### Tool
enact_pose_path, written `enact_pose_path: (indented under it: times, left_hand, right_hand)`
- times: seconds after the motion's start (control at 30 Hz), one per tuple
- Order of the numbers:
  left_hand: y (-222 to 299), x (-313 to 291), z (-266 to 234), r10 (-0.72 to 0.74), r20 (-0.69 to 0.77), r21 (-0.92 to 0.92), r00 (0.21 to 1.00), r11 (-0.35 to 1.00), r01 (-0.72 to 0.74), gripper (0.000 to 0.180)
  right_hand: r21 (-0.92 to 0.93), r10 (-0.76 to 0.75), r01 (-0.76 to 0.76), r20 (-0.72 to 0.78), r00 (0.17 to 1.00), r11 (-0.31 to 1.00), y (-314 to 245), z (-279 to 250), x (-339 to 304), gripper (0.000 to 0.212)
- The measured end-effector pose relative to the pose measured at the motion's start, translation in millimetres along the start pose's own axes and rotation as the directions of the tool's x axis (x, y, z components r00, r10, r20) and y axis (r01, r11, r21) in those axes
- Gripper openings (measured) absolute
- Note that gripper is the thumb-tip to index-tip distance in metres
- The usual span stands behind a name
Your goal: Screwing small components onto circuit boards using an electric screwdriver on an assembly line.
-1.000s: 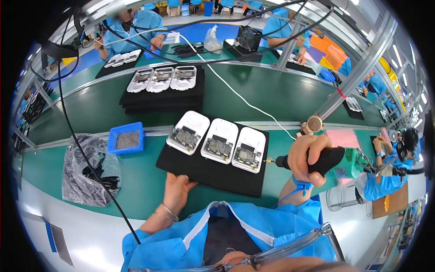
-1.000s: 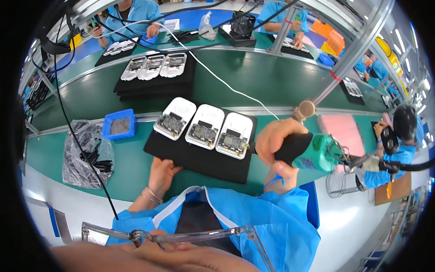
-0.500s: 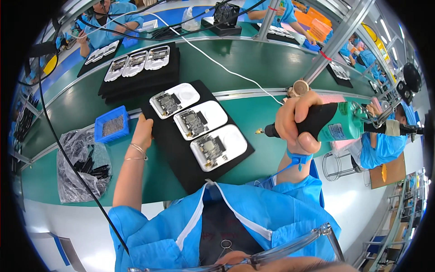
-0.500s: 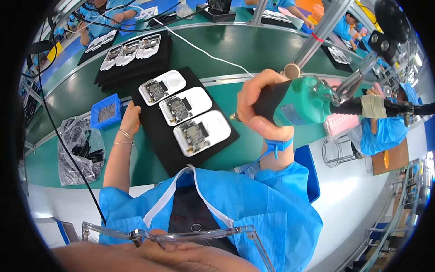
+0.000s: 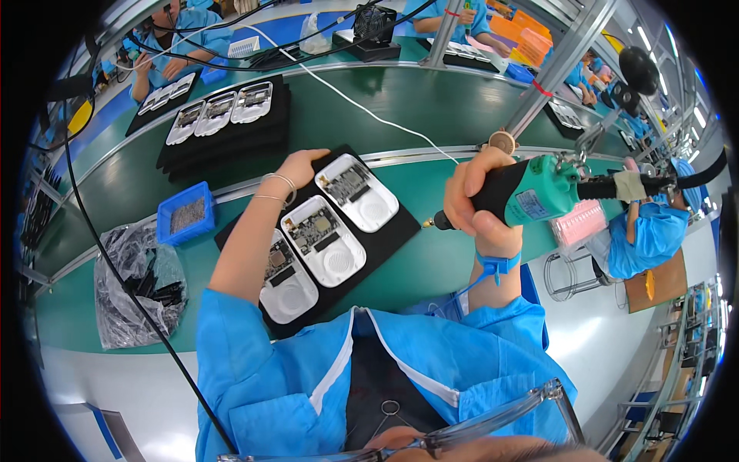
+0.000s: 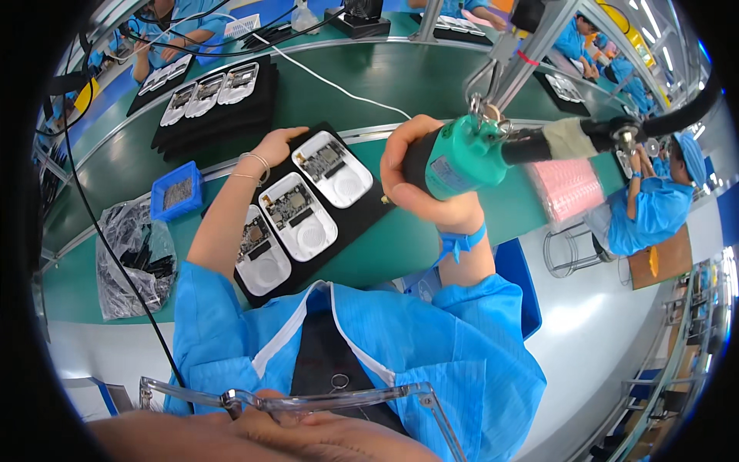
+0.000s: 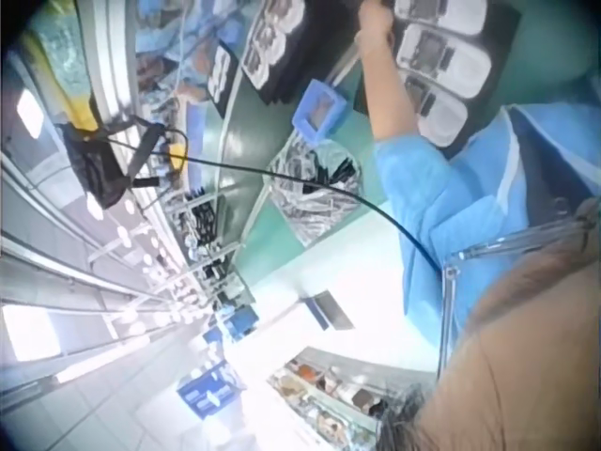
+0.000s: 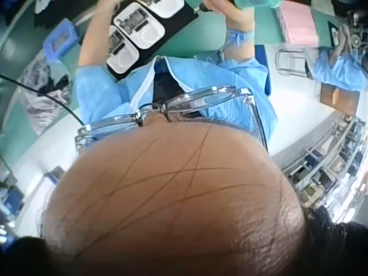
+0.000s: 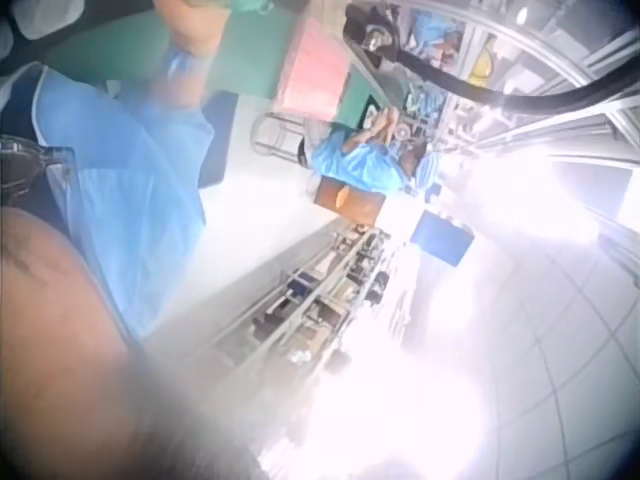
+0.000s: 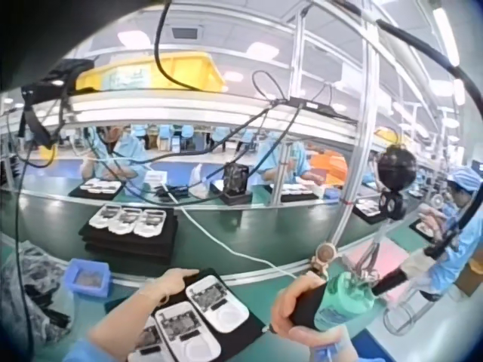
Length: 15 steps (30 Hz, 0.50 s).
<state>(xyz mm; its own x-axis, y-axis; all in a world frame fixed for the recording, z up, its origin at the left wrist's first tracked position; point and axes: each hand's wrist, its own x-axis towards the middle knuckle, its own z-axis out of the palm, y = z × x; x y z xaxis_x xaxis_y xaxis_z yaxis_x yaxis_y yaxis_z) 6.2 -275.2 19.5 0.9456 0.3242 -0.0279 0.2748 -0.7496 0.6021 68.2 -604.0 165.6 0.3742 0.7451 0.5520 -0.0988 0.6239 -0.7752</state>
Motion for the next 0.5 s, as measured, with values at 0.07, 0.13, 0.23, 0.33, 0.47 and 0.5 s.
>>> enact_pose_path:
  times: [0.07,0.13,0.23,0.33,0.47,0.5]
  left_hand:
    - [15.4,2.1,9.0,0.086,0.052,-0.050,0.995,0.995,-0.083,0.056]
    - [51.1,-0.3,4.7,0.090,0.172,0.008,0.981,0.996,-0.093,0.056]
    - [37.4,-0.3,11.8,0.214,0.188,0.001,0.959,0.976,-0.218,0.057]
    - [22.2,4.3,21.9,0.349,0.160,-0.046,0.923,0.937,-0.346,0.055]
    - [13.2,1.8,28.1,0.452,0.194,-0.090,0.870,0.892,-0.443,0.054]
    - [9.5,-2.0,34.5,0.487,0.176,-0.126,0.856,0.873,-0.471,0.051]
  right_hand:
    - [-0.023,-0.007,0.008,0.009,1.000,1.000,5.1,-2.9,3.9,0.031]
    - [-0.034,-0.005,0.005,0.004,1.000,0.999,8.3,-8.0,9.4,0.031]
    - [-0.027,0.008,-0.008,0.020,1.000,1.000,21.5,-7.5,24.0,0.031]
    - [-0.011,0.028,-0.028,0.007,1.000,1.000,35.8,-7.9,38.4,0.031]
    - [-0.002,0.037,-0.037,0.020,0.999,0.999,56.5,-9.7,60.8,0.035]
    - [0.016,0.053,-0.054,0.043,0.998,0.998,60.2,-9.1,66.6,0.036]
